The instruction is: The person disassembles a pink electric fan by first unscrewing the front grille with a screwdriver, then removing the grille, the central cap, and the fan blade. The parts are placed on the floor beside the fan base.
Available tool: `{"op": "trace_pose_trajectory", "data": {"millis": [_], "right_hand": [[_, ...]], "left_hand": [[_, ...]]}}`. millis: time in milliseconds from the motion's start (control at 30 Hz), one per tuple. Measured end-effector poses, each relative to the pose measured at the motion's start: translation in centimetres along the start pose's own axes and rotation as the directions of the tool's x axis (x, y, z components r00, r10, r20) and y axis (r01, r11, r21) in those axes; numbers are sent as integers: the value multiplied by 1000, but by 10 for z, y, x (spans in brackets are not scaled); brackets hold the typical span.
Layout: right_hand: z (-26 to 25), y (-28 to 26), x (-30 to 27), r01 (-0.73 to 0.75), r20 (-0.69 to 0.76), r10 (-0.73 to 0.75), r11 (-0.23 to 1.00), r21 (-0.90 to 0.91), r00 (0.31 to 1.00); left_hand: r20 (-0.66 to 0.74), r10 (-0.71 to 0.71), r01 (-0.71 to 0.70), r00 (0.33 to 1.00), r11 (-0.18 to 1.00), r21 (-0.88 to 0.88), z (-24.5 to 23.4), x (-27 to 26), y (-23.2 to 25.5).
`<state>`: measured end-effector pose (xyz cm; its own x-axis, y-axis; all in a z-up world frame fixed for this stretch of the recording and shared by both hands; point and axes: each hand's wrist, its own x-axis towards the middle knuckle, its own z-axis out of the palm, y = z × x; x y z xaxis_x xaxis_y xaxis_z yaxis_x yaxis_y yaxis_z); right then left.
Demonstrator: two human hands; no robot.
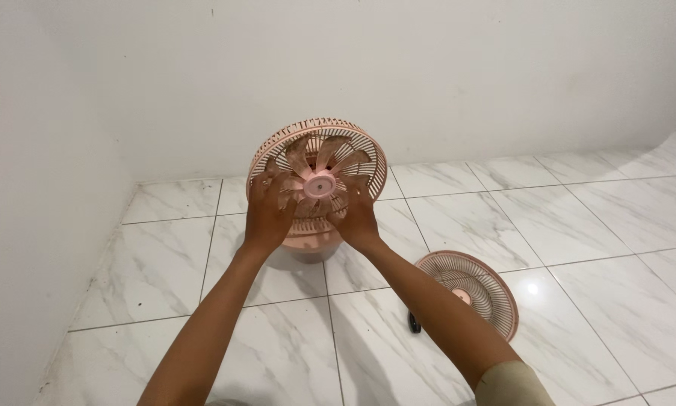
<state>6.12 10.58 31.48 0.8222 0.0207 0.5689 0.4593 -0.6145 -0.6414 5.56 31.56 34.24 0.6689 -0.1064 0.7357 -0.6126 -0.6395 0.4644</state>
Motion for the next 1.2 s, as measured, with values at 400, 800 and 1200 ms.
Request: {"op": "trace_pose_trajectory", "data": {"millis": [400, 800, 1200], "right_hand": [[35, 28, 30, 387, 147, -386, 674, -629, 911], [61, 45, 43, 326, 155, -305, 660, -677, 940], [81, 37, 49, 160, 52, -158, 819, -551, 986]], "left_hand": [[-38, -43, 52, 998, 960, 276, 8, 58, -37], [156, -243, 232, 957, 969, 87, 11, 89, -47], [180, -254, 247, 950, 967, 59, 7, 91, -46]]}}
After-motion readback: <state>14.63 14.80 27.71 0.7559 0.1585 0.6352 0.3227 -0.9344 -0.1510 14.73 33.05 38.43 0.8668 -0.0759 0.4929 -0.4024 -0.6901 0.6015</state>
